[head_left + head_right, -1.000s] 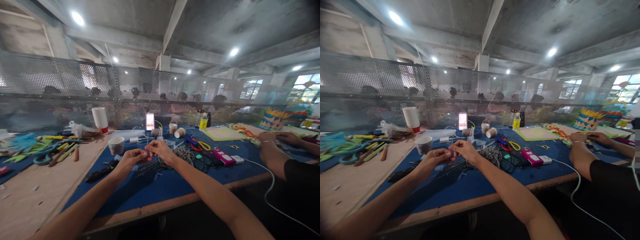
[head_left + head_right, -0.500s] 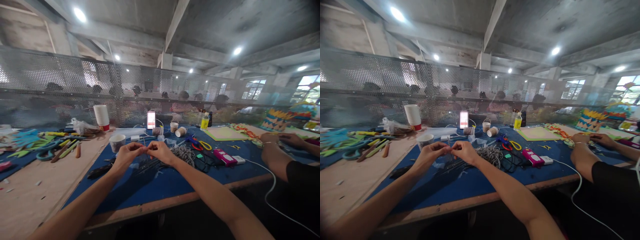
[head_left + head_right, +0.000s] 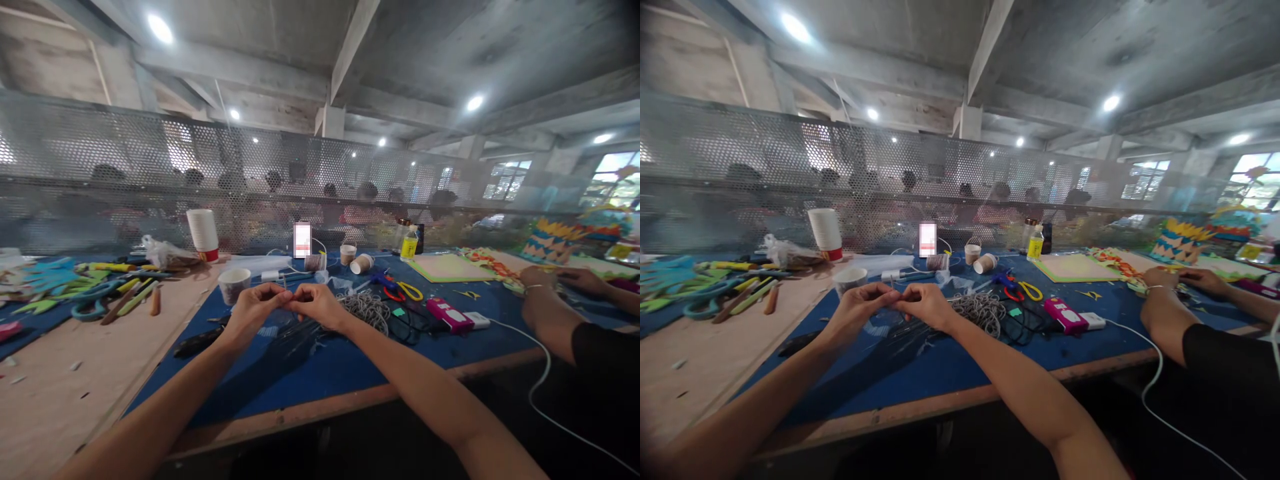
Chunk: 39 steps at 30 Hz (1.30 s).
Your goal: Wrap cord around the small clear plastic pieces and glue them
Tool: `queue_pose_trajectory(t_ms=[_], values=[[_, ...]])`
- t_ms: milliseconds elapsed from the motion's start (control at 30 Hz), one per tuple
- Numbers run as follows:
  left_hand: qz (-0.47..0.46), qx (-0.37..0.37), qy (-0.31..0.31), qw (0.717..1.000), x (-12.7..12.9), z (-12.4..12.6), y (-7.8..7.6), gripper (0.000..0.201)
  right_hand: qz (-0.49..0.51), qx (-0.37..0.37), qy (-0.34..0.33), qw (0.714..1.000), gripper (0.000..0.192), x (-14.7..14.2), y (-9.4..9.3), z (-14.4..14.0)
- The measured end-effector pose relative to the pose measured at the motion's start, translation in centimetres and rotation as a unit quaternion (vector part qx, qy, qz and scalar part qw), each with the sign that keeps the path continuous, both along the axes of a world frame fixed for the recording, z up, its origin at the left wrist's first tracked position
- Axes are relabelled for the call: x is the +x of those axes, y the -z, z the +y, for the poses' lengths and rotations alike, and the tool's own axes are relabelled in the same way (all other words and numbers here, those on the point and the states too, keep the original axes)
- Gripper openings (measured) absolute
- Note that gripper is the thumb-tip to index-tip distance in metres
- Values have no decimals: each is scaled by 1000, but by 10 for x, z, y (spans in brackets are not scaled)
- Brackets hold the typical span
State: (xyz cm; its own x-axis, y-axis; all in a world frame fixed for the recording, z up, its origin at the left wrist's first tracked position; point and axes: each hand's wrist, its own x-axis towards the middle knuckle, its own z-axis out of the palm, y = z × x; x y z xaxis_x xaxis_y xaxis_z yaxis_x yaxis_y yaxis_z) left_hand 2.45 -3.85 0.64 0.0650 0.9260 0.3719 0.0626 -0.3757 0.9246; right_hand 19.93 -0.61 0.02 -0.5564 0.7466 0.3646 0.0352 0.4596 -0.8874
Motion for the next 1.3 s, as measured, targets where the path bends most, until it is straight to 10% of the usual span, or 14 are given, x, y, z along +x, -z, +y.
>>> queue_pose_trajectory(t_ms=[533,1300], values=[[52,13,-60,997,0,-2,-3,27,2,-18,8,1000,35,1,-2,1],[63,5,16,998,-5,2,-2,27,-18,-44,-24,999,39,6,-3,2]])
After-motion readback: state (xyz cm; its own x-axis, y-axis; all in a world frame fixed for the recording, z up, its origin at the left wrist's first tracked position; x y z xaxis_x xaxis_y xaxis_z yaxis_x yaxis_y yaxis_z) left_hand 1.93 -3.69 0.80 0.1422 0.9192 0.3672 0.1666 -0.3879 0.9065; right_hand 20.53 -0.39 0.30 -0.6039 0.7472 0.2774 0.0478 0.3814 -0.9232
